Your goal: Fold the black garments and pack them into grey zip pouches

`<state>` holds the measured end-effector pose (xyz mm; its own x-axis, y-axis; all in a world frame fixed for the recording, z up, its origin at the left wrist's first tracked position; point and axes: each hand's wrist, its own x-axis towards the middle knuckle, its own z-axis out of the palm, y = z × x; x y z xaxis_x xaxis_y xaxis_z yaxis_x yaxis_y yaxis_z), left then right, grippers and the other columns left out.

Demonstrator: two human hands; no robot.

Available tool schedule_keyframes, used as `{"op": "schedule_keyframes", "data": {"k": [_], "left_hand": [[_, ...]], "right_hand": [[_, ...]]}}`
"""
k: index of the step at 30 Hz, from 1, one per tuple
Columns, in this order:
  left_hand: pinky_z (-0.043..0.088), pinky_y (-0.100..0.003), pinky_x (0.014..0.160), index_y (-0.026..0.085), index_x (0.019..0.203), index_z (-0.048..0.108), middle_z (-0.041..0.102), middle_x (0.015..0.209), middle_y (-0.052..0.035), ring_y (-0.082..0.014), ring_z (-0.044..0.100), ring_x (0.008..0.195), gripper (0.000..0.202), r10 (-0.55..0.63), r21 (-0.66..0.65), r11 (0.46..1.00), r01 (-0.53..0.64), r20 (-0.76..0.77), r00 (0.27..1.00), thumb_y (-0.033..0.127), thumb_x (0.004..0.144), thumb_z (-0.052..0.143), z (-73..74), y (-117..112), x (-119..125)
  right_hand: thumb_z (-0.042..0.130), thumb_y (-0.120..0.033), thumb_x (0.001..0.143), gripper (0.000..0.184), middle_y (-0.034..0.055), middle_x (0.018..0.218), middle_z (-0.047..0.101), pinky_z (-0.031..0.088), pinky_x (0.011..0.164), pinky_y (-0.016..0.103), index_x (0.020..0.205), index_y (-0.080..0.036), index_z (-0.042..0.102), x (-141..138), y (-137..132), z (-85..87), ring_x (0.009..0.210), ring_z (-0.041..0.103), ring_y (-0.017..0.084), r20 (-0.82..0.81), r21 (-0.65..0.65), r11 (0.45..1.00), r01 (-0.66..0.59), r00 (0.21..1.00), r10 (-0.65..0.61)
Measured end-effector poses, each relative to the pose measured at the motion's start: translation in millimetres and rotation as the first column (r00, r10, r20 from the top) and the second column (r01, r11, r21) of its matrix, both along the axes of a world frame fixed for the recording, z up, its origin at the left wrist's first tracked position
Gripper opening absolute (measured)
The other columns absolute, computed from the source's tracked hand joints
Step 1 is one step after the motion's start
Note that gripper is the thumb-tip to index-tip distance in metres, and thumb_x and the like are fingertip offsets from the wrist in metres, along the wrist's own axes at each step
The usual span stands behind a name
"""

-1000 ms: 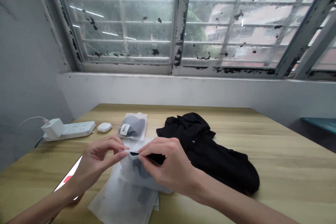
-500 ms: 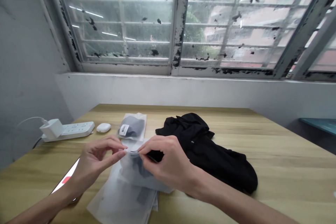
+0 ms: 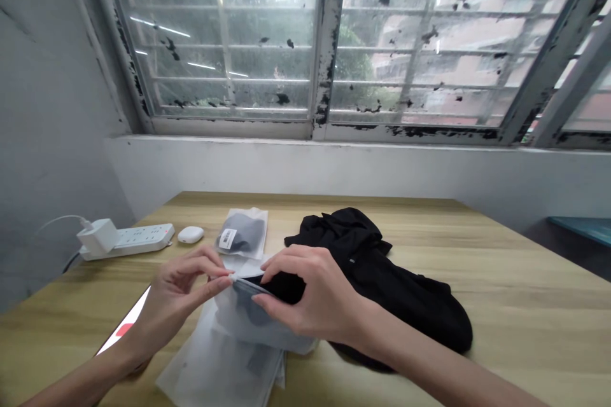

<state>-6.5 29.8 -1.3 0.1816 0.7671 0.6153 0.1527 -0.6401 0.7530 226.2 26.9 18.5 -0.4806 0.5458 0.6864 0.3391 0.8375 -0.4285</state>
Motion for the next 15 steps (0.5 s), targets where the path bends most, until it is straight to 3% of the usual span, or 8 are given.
{"op": "schedule_keyframes", "data": {"k": [5, 9, 15], "left_hand": [[0.046, -0.025, 0.059, 0.023, 0.070, 0.076, 0.064, 0.069, 0.0001, -0.0138, 0.058, 0.062, 0.015, 0.006, -0.019, 1.000, -0.006, -0.007, 1.000, 0.028, 0.084, 0.078, -0.7, -0.7, 0.8], [0.046, -0.026, 0.058, 0.021, 0.072, 0.071, 0.066, 0.070, -0.0015, -0.0159, 0.060, 0.066, 0.017, -0.020, -0.051, 0.999, 0.016, -0.065, 0.998, 0.030, 0.086, 0.075, 0.7, -1.5, 1.3], [0.046, -0.027, 0.060, 0.021, 0.071, 0.069, 0.066, 0.070, -0.0015, -0.0166, 0.060, 0.068, 0.018, -0.016, -0.057, 0.998, 0.013, -0.059, 0.998, 0.030, 0.086, 0.074, 1.1, -0.9, 2.2]], "right_hand": [[0.070, -0.020, 0.088, 0.006, 0.0056, 0.088, 0.080, 0.059, 0.072, 0.027, 0.087, -0.020, 0.075, 7.3, 4.0, -0.5, 0.077, 0.074, 0.016, 0.044, -0.005, 0.996, -0.089, 0.995, 0.089], [0.068, -0.020, 0.091, 0.011, 0.0066, 0.092, 0.079, 0.059, 0.073, 0.029, 0.090, -0.021, 0.078, 5.5, 4.6, -2.8, 0.081, 0.073, 0.017, 0.099, 0.001, 0.997, -0.077, 0.992, 0.076], [0.063, -0.014, 0.093, 0.019, 0.0040, 0.083, 0.080, 0.058, 0.065, 0.025, 0.086, -0.022, 0.078, -0.5, 4.4, -8.4, 0.070, 0.073, 0.015, -0.003, 0.084, 0.994, -0.075, 0.997, 0.075]]}}
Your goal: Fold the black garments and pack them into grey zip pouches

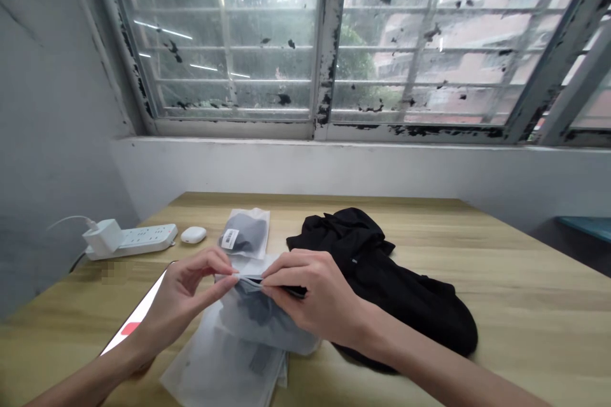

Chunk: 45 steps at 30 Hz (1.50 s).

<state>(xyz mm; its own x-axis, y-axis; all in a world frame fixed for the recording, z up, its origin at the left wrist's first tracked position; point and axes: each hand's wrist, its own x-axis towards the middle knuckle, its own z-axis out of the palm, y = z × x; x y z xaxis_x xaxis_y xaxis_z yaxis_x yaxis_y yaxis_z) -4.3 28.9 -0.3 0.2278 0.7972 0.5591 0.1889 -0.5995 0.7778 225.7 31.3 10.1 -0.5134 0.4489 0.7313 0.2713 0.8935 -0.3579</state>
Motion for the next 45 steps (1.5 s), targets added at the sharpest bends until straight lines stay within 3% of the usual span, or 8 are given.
{"op": "schedule_keyframes", "data": {"k": [8, 12, 18, 26, 31, 36, 42, 45], "left_hand": [[0.048, -0.030, 0.068, 0.021, 0.073, 0.072, 0.067, 0.073, -0.0020, -0.0172, 0.060, 0.070, 0.018, -0.086, -0.037, 0.996, 0.085, -0.014, 0.996, 0.033, 0.085, 0.076, 2.2, 0.3, 0.2], [0.047, -0.029, 0.068, 0.021, 0.073, 0.071, 0.067, 0.073, -0.0010, -0.0166, 0.059, 0.071, 0.017, -0.061, -0.022, 0.998, 0.061, -0.007, 0.998, 0.030, 0.087, 0.075, -1.1, -0.4, 0.1], [0.045, -0.027, 0.067, 0.021, 0.077, 0.069, 0.063, 0.072, 0.0011, -0.0153, 0.058, 0.069, 0.017, -0.015, -0.012, 1.000, 0.015, -0.007, 1.000, 0.032, 0.088, 0.072, -8.0, 2.0, 0.0], [0.045, -0.026, 0.067, 0.021, 0.077, 0.068, 0.063, 0.073, 0.0014, -0.0155, 0.058, 0.070, 0.020, 0.023, -0.056, 0.998, -0.024, -0.023, 0.999, 0.036, 0.088, 0.071, -11.4, 3.2, -0.1], [0.044, -0.026, 0.065, 0.020, 0.075, 0.068, 0.061, 0.071, 0.0021, -0.0150, 0.056, 0.068, 0.020, 0.026, -0.070, 0.997, -0.029, -0.033, 0.999, 0.036, 0.088, 0.071, -12.2, 4.3, 0.0], [0.045, -0.025, 0.065, 0.020, 0.075, 0.068, 0.062, 0.071, 0.0021, -0.0146, 0.057, 0.068, 0.019, 0.034, -0.054, 0.998, -0.034, -0.013, 0.999, 0.035, 0.086, 0.073, -13.1, 6.2, -0.9], [0.044, -0.024, 0.064, 0.020, 0.074, 0.068, 0.064, 0.070, 0.0028, -0.0136, 0.058, 0.067, 0.018, 0.016, -0.026, 1.000, -0.017, -0.026, 1.000, 0.032, 0.086, 0.074, -14.7, 3.3, -0.1], [0.044, -0.024, 0.063, 0.021, 0.074, 0.068, 0.064, 0.070, 0.0025, -0.0140, 0.058, 0.067, 0.018, 0.020, -0.017, 1.000, -0.020, -0.035, 0.999, 0.033, 0.086, 0.074, -14.4, 2.4, -0.2]], "right_hand": [[0.065, -0.011, 0.087, 0.017, 0.0043, 0.077, 0.079, 0.057, 0.061, 0.025, 0.080, -0.020, 0.077, -10.1, -6.4, 1.3, 0.065, 0.071, 0.015, -0.051, 0.000, 1.000, 0.016, 0.999, -0.016], [0.068, -0.014, 0.086, 0.013, 0.0041, 0.079, 0.080, 0.059, 0.065, 0.026, 0.081, -0.021, 0.077, -11.6, -7.5, 1.4, 0.068, 0.074, 0.016, -0.063, -0.053, 0.997, 0.058, 0.996, -0.061], [0.069, -0.015, 0.083, 0.009, 0.0059, 0.086, 0.081, 0.061, 0.070, 0.026, 0.081, -0.020, 0.077, -5.0, -4.5, 0.8, 0.073, 0.076, 0.017, -0.051, -0.024, 0.996, 0.089, 0.995, -0.090], [0.072, -0.023, 0.087, 0.008, 0.0079, 0.102, 0.079, 0.059, 0.079, 0.029, 0.082, -0.021, 0.078, 10.4, 4.1, -0.6, 0.087, 0.076, 0.019, 0.111, -0.083, 0.995, 0.055, 0.993, -0.046], [0.075, -0.024, 0.085, 0.007, 0.0088, 0.114, 0.074, 0.056, 0.086, 0.034, 0.091, -0.022, 0.079, 14.5, 1.4, 12.3, 0.097, 0.072, 0.022, 0.303, -0.136, 0.987, 0.082, 0.952, -0.037], [0.088, -0.028, 0.070, 0.034, 0.0100, 0.114, 0.075, 0.055, 0.085, 0.034, 0.100, -0.021, 0.073, 27.5, 1.3, 29.9, 0.099, 0.072, 0.025, 0.373, -0.148, 0.983, 0.106, 0.927, -0.044], [0.089, -0.037, 0.073, 0.019, 0.0069, 0.120, 0.074, 0.053, 0.087, 0.034, 0.082, -0.024, 0.078, 32.4, 5.1, 31.2, 0.101, 0.072, 0.025, 0.504, -0.201, 0.974, 0.109, 0.864, 0.007], [0.088, -0.037, 0.073, 0.019, 0.0074, 0.121, 0.074, 0.053, 0.086, 0.033, 0.085, -0.025, 0.080, 33.2, 4.3, 33.1, 0.101, 0.072, 0.025, 0.530, -0.204, 0.973, 0.107, 0.848, 0.018]]}}
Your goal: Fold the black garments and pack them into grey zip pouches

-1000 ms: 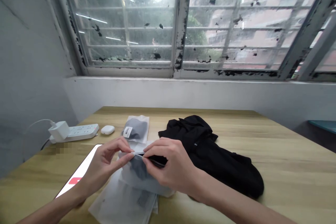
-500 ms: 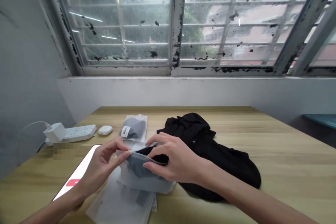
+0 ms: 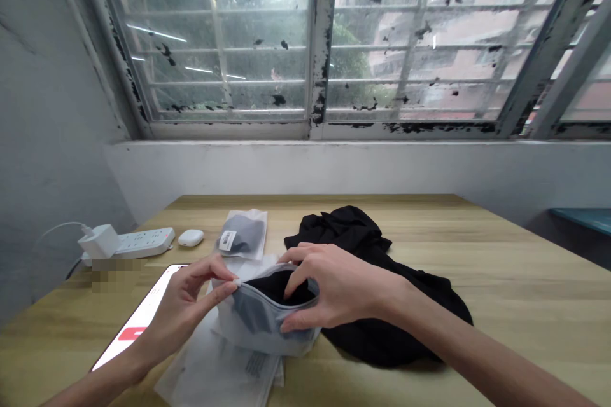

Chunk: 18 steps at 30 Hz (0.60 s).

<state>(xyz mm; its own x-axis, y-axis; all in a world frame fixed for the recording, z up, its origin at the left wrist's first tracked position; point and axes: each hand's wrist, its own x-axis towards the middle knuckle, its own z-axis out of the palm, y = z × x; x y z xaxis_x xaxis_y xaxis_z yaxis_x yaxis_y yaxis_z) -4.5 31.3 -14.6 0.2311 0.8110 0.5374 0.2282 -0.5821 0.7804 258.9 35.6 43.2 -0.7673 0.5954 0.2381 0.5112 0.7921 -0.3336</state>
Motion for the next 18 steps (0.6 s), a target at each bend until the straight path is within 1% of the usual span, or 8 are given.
{"op": "schedule_keyframes", "data": {"k": [3, 5, 6, 8, 10, 12, 16, 18], "left_hand": [[0.044, -0.025, 0.063, 0.021, 0.075, 0.068, 0.064, 0.070, 0.0024, -0.0142, 0.058, 0.066, 0.018, 0.020, -0.001, 1.000, -0.020, 0.006, 1.000, 0.033, 0.086, 0.073, 0.6, 0.1, -0.6], [0.044, -0.025, 0.063, 0.021, 0.074, 0.068, 0.063, 0.070, 0.0024, -0.0144, 0.058, 0.066, 0.018, 0.030, -0.001, 1.000, -0.030, 0.008, 1.000, 0.033, 0.086, 0.073, 0.7, 0.3, -0.7], [0.045, -0.025, 0.063, 0.021, 0.074, 0.068, 0.063, 0.070, 0.0024, -0.0144, 0.058, 0.066, 0.018, 0.029, 0.001, 1.000, -0.029, 0.007, 1.000, 0.033, 0.086, 0.074, 0.7, 0.2, -0.5], [0.045, -0.025, 0.063, 0.021, 0.074, 0.068, 0.063, 0.069, 0.0024, -0.0145, 0.058, 0.066, 0.019, 0.023, 0.005, 1.000, -0.023, 0.002, 1.000, 0.033, 0.086, 0.074, 0.6, 0.0, 0.3], [0.045, -0.024, 0.063, 0.021, 0.074, 0.068, 0.063, 0.069, 0.0027, -0.0143, 0.058, 0.066, 0.019, 0.016, 0.009, 1.000, -0.016, -0.004, 1.000, 0.033, 0.086, 0.074, 0.7, -0.3, 1.2], [0.045, -0.024, 0.063, 0.021, 0.074, 0.068, 0.063, 0.069, 0.0028, -0.0143, 0.059, 0.065, 0.018, 0.020, 0.013, 1.000, -0.020, -0.004, 1.000, 0.033, 0.087, 0.073, 0.9, -0.4, 1.6], [0.046, -0.024, 0.063, 0.021, 0.075, 0.068, 0.064, 0.069, 0.0025, -0.0145, 0.059, 0.066, 0.018, 0.033, 0.021, 0.999, -0.033, 0.000, 0.999, 0.034, 0.086, 0.073, 2.2, -0.2, 0.9], [0.046, -0.024, 0.063, 0.021, 0.074, 0.068, 0.064, 0.069, 0.0023, -0.0147, 0.059, 0.066, 0.019, 0.036, 0.021, 0.999, -0.036, 0.000, 0.999, 0.034, 0.086, 0.073, 2.9, -0.4, 0.2]], "right_hand": [[0.092, -0.032, 0.068, 0.031, 0.0062, 0.105, 0.077, 0.052, 0.077, 0.030, 0.093, -0.022, 0.076, 3.7, -0.8, 5.1, 0.089, 0.072, 0.022, 0.006, 0.006, 0.999, 0.037, 0.999, -0.037], [0.092, -0.031, 0.068, 0.029, 0.0044, 0.098, 0.077, 0.051, 0.073, 0.029, 0.089, -0.022, 0.074, 6.7, 0.3, 6.7, 0.084, 0.071, 0.021, 0.016, 0.003, 0.998, 0.063, 0.998, -0.063], [0.092, -0.033, 0.069, 0.026, 0.0046, 0.100, 0.077, 0.051, 0.074, 0.030, 0.085, -0.022, 0.074, 7.9, 1.4, 6.3, 0.085, 0.072, 0.021, 0.026, -0.003, 0.998, 0.067, 0.997, -0.067], [0.090, -0.035, 0.072, 0.020, 0.0061, 0.110, 0.077, 0.051, 0.081, 0.032, 0.078, -0.023, 0.076, 9.7, 4.0, 3.6, 0.094, 0.072, 0.023, 0.045, -0.023, 0.998, 0.057, 0.997, -0.056], [0.088, -0.036, 0.075, 0.016, 0.0063, 0.115, 0.076, 0.051, 0.085, 0.034, 0.075, -0.023, 0.077, 10.1, 5.8, 0.3, 0.099, 0.072, 0.025, 0.056, -0.055, 0.998, 0.038, 0.998, -0.035], [0.086, -0.036, 0.077, 0.016, 0.0071, 0.117, 0.076, 0.051, 0.087, 0.035, 0.076, -0.023, 0.077, 9.1, 5.7, -1.6, 0.100, 0.071, 0.025, 0.042, -0.068, 0.998, 0.019, 0.999, -0.016], [0.088, -0.037, 0.072, 0.025, 0.0110, 0.123, 0.073, 0.052, 0.090, 0.036, 0.080, -0.020, 0.070, 1.2, 0.9, -3.0, 0.106, 0.069, 0.026, -0.095, -0.029, 1.000, -0.002, 0.995, -0.001], [0.089, -0.036, 0.071, 0.030, 0.0112, 0.120, 0.074, 0.052, 0.089, 0.035, 0.085, -0.020, 0.068, -5.0, -2.3, -6.6, 0.104, 0.070, 0.025, -0.171, -0.019, 1.000, -0.010, 0.985, 0.007]]}}
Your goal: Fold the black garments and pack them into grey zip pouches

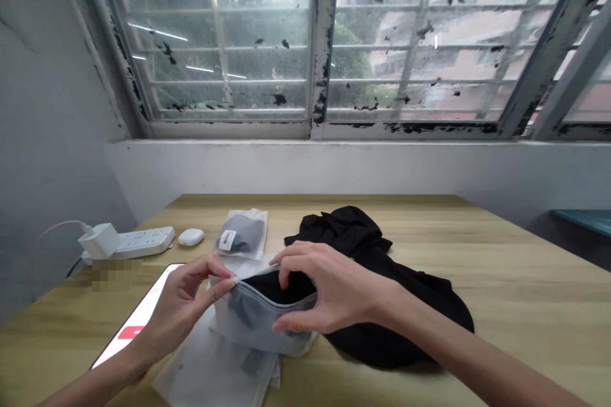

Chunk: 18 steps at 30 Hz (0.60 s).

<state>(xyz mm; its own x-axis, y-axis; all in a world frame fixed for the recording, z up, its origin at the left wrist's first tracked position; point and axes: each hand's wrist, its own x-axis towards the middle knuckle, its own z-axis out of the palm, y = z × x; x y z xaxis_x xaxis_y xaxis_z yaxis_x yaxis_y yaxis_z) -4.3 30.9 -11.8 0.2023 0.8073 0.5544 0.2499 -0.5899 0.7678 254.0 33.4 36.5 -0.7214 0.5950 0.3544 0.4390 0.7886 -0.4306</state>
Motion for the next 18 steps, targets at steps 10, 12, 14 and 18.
{"op": "schedule_keyframes", "data": {"k": [10, 12, 14, 18], "left_hand": [[0.049, -0.027, 0.065, 0.020, 0.074, 0.067, 0.065, 0.070, 0.0005, -0.0163, 0.060, 0.068, 0.023, 0.026, -0.032, 0.999, -0.026, 0.017, 1.000, 0.039, 0.086, 0.073, 0.9, 0.5, 0.4], [0.050, -0.027, 0.065, 0.020, 0.074, 0.067, 0.066, 0.070, 0.0001, -0.0165, 0.060, 0.067, 0.024, 0.029, -0.027, 0.999, -0.029, 0.019, 0.999, 0.039, 0.086, 0.073, 0.5, 0.6, 0.7], [0.049, -0.027, 0.065, 0.020, 0.074, 0.067, 0.066, 0.070, 0.0003, -0.0162, 0.060, 0.067, 0.023, 0.032, -0.013, 0.999, -0.031, 0.021, 0.999, 0.038, 0.087, 0.073, -0.3, 0.5, 1.0], [0.048, -0.025, 0.064, 0.021, 0.074, 0.068, 0.064, 0.068, 0.0017, -0.0153, 0.059, 0.065, 0.021, 0.036, 0.006, 0.999, -0.036, 0.017, 0.999, 0.036, 0.087, 0.073, -1.6, -0.1, 1.5]], "right_hand": [[0.073, -0.021, 0.084, 0.003, 0.0079, 0.092, 0.082, 0.059, 0.073, 0.031, 0.085, -0.020, 0.076, -17.8, -4.6, -30.9, 0.080, 0.077, 0.021, -0.243, 0.072, 0.991, 0.109, 0.966, -0.089], [0.072, -0.020, 0.084, 0.006, 0.0072, 0.090, 0.083, 0.060, 0.071, 0.030, 0.085, -0.021, 0.078, -18.9, -5.4, -30.9, 0.078, 0.078, 0.021, -0.269, 0.050, 0.991, 0.124, 0.957, -0.106], [0.070, -0.018, 0.083, 0.010, 0.0074, 0.094, 0.083, 0.061, 0.073, 0.030, 0.088, -0.021, 0.079, -20.2, -6.9, -30.0, 0.081, 0.079, 0.022, -0.305, 0.044, 0.990, 0.135, 0.945, -0.115], [0.072, -0.021, 0.083, 0.009, 0.0072, 0.097, 0.082, 0.062, 0.079, 0.032, 0.089, -0.022, 0.080, -24.4, -9.3, -31.0, 0.087, 0.078, 0.023, -0.390, 0.055, 0.985, 0.161, 0.912, -0.127]]}}
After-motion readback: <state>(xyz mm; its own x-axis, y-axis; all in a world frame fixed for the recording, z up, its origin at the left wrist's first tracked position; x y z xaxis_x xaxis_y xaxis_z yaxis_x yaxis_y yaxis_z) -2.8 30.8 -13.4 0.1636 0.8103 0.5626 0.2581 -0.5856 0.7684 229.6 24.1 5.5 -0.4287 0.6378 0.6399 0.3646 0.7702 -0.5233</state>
